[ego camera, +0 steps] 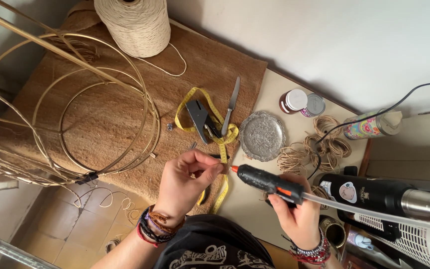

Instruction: Wrap twine around a wire frame and secure it with hot glue to create a lampshade.

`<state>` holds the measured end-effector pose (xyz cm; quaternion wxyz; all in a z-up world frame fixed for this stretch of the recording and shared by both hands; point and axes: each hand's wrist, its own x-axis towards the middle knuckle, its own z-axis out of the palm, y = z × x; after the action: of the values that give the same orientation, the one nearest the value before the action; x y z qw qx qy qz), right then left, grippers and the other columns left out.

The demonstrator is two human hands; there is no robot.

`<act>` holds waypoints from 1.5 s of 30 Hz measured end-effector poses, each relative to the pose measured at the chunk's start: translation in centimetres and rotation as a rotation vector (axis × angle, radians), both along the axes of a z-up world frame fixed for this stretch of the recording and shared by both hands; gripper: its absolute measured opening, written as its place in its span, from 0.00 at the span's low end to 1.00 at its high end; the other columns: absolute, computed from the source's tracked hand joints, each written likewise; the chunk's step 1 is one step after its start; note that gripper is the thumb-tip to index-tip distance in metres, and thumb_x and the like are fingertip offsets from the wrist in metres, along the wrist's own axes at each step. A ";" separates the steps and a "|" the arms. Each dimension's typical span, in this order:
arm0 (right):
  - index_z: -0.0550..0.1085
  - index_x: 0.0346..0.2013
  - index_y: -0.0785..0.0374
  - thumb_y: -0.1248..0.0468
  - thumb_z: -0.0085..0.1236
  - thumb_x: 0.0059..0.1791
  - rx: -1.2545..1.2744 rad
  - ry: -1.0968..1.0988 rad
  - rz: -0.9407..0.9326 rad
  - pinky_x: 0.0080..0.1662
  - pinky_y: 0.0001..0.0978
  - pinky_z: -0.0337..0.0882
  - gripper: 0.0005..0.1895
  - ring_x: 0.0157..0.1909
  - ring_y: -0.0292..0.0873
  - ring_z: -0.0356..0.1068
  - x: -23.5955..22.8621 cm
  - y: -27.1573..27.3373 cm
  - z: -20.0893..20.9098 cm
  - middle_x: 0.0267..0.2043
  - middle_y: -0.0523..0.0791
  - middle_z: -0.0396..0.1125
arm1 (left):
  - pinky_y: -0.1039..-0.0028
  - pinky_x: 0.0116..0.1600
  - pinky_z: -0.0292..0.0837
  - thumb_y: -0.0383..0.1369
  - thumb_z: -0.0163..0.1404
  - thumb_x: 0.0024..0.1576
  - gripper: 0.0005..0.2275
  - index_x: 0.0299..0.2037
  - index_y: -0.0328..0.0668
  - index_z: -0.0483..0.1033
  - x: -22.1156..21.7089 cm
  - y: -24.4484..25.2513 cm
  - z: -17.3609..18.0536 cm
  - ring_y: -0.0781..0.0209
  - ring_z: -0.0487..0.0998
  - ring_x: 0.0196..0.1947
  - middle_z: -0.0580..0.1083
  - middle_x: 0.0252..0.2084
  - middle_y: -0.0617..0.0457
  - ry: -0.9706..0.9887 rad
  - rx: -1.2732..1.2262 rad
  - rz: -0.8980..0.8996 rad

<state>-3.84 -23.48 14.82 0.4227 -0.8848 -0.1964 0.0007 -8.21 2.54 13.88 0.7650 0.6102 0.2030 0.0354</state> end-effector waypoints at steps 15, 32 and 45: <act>0.72 0.46 0.64 0.55 0.59 0.47 0.012 -0.003 0.065 0.42 0.28 0.73 0.18 0.37 0.39 0.77 -0.2 0.2 0.4 0.41 0.43 0.73 | 0.78 0.43 0.82 0.23 0.62 0.52 0.03 0.34 0.35 0.82 0.3 -0.1 0.6 0.64 0.86 0.34 0.86 0.35 0.45 0.039 -0.202 0.035; 0.61 0.68 0.55 0.56 0.57 0.52 -0.496 -0.138 -0.037 0.56 0.45 0.65 0.30 0.47 0.49 0.71 3.7 1.0 -13.8 0.48 0.48 0.70 | 0.79 0.29 0.65 0.24 0.60 0.55 0.04 0.37 0.34 0.78 2.0 -2.7 -7.5 0.67 0.69 0.20 0.72 0.20 0.54 0.144 -0.477 0.185; 0.58 0.68 0.63 0.66 0.47 0.45 -0.846 -0.166 -0.208 0.53 0.59 0.65 0.34 0.55 0.60 0.63 5.8 -1.6 -28.9 0.54 0.53 0.63 | 0.77 0.29 0.64 0.23 0.58 0.56 0.05 0.39 0.27 0.79 1.4 -3.1 -6.1 0.63 0.68 0.20 0.74 0.21 0.48 0.087 -0.500 0.169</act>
<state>1.94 -25.05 -14.08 0.0040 -0.9920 -0.1222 -0.0327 -6.86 -0.52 7.81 0.8769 0.3840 0.2884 0.0214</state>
